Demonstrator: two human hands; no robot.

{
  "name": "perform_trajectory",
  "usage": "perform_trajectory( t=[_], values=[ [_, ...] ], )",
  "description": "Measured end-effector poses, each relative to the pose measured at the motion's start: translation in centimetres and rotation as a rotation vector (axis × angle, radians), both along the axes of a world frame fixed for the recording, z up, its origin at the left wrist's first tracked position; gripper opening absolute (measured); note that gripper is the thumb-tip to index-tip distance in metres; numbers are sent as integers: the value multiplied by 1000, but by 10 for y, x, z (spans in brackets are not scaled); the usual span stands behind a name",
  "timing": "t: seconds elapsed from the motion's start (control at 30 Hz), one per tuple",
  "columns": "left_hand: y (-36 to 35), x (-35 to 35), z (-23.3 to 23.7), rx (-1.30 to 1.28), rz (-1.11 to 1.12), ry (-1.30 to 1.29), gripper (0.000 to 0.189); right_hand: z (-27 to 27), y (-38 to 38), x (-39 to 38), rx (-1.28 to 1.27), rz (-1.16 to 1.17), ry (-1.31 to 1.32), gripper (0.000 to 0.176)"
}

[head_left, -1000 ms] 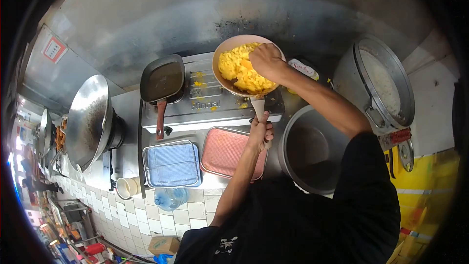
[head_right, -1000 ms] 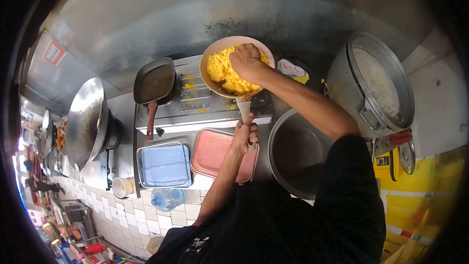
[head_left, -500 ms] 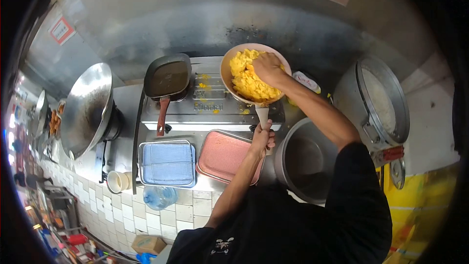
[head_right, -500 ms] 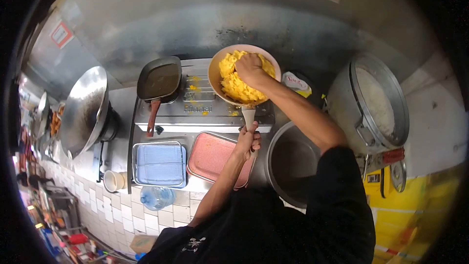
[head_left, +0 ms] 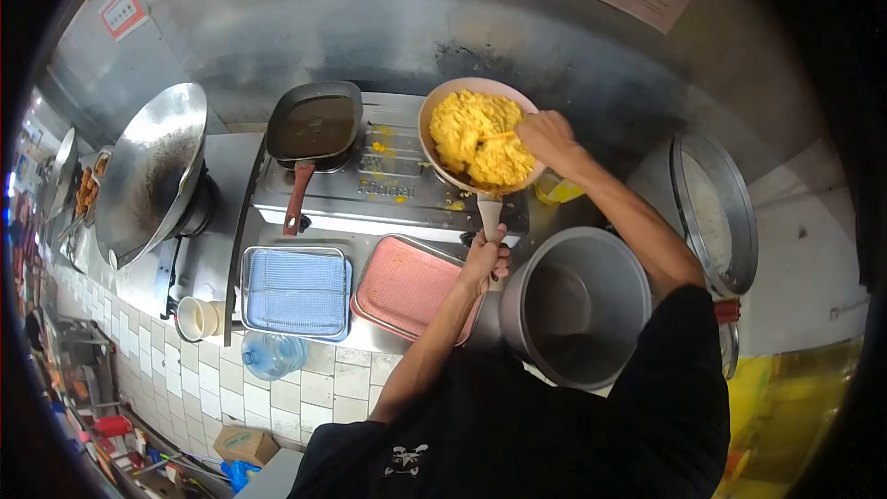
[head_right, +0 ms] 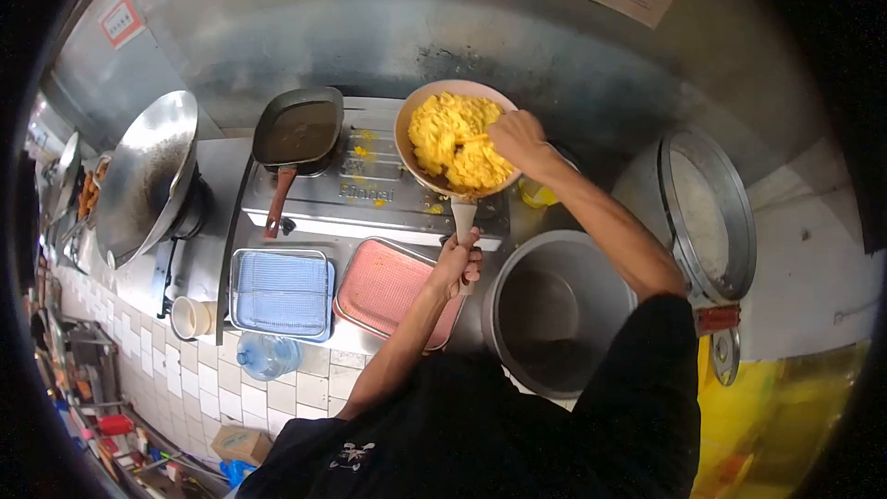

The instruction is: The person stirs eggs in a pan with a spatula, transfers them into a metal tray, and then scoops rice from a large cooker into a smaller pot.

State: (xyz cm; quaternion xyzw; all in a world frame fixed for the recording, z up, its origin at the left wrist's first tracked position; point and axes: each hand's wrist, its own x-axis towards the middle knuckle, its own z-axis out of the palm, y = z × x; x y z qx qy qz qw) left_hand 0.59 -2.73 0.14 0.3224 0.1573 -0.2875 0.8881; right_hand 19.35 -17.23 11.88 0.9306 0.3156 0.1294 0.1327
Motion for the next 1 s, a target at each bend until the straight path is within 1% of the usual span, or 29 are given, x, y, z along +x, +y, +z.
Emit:
perform_trajectory(
  t=[0.07,0.13,0.17,0.2,0.23,0.3,0.37,0.47,0.5,0.57,0.6,0.7,0.8,0.9,1.0],
  values=[
    [0,-1,1,6,-8,14,23,58,0,-16,-58,-10,77,16],
    [1,-1,3,9,2,31,23,103,6,-35,-107,-2,270,16],
    [1,-1,4,18,-9,35,22,112,5,-42,-122,-14,364,17],
    [1,-1,4,26,-7,37,22,108,6,-41,-188,42,442,16],
    [0,-1,4,36,-8,38,22,92,1,-34,-192,61,377,15],
    [-1,-2,3,44,-11,26,22,39,-11,-11,-209,98,249,14],
    [0,-2,0,39,-8,-3,21,14,-10,16,-170,19,135,14],
    [0,-4,4,53,-8,9,22,21,-9,20,-100,-19,39,13],
    [1,-2,6,55,-2,11,22,32,-5,21,-73,-15,15,13],
    [2,-2,10,62,9,34,22,83,3,0,-115,13,121,12],
    [3,-2,8,47,8,34,22,96,4,-9,-133,24,182,11],
    [4,-3,5,50,-2,26,22,96,-5,-7,-223,-28,345,10],
    [4,-3,6,57,-16,7,22,31,-22,28,-396,-15,234,12],
    [3,-1,10,63,-23,-3,21,35,-13,22,-218,-24,67,13],
    [5,-1,2,25,-30,1,20,34,-24,24,-120,12,-32,15]
  ],
)
